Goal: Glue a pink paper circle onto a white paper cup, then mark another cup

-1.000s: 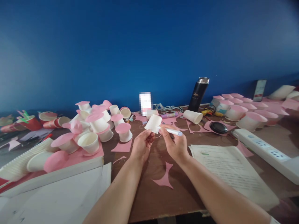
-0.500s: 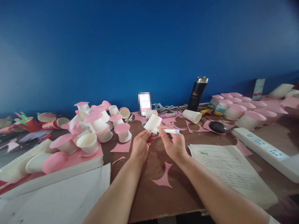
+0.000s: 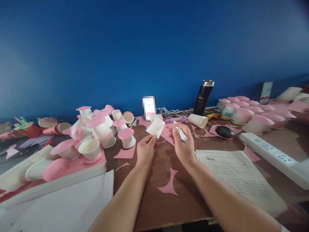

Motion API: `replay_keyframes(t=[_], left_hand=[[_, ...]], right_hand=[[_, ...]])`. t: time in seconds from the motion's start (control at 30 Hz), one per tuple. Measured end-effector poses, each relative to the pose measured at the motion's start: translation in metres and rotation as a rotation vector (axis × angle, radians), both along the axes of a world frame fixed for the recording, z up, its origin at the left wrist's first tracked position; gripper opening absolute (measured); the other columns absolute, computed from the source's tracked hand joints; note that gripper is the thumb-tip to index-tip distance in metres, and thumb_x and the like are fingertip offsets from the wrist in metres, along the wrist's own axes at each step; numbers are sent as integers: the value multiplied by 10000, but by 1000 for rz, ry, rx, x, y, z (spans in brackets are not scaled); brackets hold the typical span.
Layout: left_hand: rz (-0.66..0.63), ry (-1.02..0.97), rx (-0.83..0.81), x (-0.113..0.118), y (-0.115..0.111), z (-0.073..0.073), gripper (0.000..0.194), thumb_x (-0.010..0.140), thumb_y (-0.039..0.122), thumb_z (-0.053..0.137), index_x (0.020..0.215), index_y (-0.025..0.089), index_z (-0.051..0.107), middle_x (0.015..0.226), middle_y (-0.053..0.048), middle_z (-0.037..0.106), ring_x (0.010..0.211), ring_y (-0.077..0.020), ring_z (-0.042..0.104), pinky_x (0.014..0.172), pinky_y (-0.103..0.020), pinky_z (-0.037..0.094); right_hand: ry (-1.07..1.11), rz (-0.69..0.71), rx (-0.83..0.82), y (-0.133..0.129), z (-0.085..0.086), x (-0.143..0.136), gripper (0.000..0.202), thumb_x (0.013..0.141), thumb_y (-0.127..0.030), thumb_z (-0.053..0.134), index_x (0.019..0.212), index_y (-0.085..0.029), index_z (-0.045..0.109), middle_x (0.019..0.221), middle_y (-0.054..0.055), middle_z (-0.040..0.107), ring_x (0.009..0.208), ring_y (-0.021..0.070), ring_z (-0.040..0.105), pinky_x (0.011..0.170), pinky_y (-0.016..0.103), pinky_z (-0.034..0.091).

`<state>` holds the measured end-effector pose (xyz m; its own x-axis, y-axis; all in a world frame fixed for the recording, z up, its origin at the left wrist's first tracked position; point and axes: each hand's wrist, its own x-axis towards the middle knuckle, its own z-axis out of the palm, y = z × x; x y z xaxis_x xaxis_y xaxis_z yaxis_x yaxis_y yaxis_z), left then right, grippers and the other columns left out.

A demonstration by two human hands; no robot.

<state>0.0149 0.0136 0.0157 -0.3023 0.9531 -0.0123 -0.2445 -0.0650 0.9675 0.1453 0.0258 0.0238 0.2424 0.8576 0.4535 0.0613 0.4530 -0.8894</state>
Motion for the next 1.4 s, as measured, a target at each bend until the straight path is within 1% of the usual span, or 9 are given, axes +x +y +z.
replay_keyframes(t=[0.13, 0.3, 0.5, 0.63, 0.8, 0.97, 1.1, 1.27, 1.4], left_hand=[[46, 354, 126, 2, -7, 7, 103, 757, 271, 652, 706, 198, 704, 710, -8, 649, 651, -134, 568, 656, -219, 401], [-77, 421, 298, 13, -18, 12, 99, 737, 190, 674, 654, 234, 704, 764, -24, 648, 763, -160, 551, 740, -220, 398], [-248, 226, 178, 15, -16, 8, 97, 726, 250, 706, 809, 213, 741, 892, -45, 683, 869, -173, 579, 818, -257, 421], [-265, -243, 12, 9, -8, 5, 269, 742, 335, 693, 940, 154, 710, 934, -69, 674, 812, -146, 598, 666, -230, 473], [-233, -573, -83, 3, -2, 8, 146, 739, 249, 687, 801, 120, 663, 733, -20, 612, 601, -74, 551, 503, -167, 448], [-203, -707, -106, 0, -2, 13, 47, 755, 115, 628, 716, 106, 603, 650, -6, 565, 548, -55, 537, 449, -132, 422], [-113, -760, -118, -4, 1, 13, 50, 773, 85, 589, 729, 106, 592, 661, -14, 576, 556, -57, 559, 466, -131, 454], [-98, -810, -138, -7, 4, 13, 55, 773, 72, 579, 724, 96, 584, 660, -22, 573, 556, -56, 562, 468, -122, 462], [-63, -822, -119, -8, 3, 13, 76, 771, 52, 571, 712, 99, 582, 645, -15, 573, 550, -54, 565, 475, -122, 469]], right_hand=[[112, 97, -279, 10, -7, 0, 476, 738, -494, 668, 1099, -214, 533, 953, 50, 675, 825, 185, 659, 701, 312, 535], [312, 321, -373, 10, -4, -3, 492, 676, -515, 717, 1014, -183, 586, 862, 40, 666, 717, 160, 636, 619, 261, 512], [490, 302, -429, 11, 0, -1, 432, 648, -497, 741, 929, -192, 621, 772, 2, 668, 660, 150, 630, 576, 235, 490], [510, 285, -368, 12, -2, -2, 455, 656, -512, 729, 967, -196, 624, 824, 11, 684, 711, 161, 639, 621, 254, 501], [384, 273, -324, 11, -6, -3, 432, 686, -493, 712, 967, -177, 624, 815, 21, 672, 729, 164, 632, 619, 248, 493], [319, 143, -369, 15, -9, -2, 509, 669, -492, 724, 1058, -197, 582, 870, 22, 680, 764, 168, 655, 660, 266, 515], [317, 73, -237, 16, -5, 1, 447, 774, -468, 637, 1130, -218, 530, 887, 30, 698, 744, 144, 661, 664, 270, 519], [78, 69, -16, 1, 3, 0, 250, 856, -427, 553, 843, -191, 635, 646, 2, 639, 581, 118, 592, 572, 247, 484], [-169, 27, 119, -11, 6, 0, 224, 886, -356, 532, 776, -192, 637, 665, 8, 633, 622, 129, 590, 588, 249, 464]])
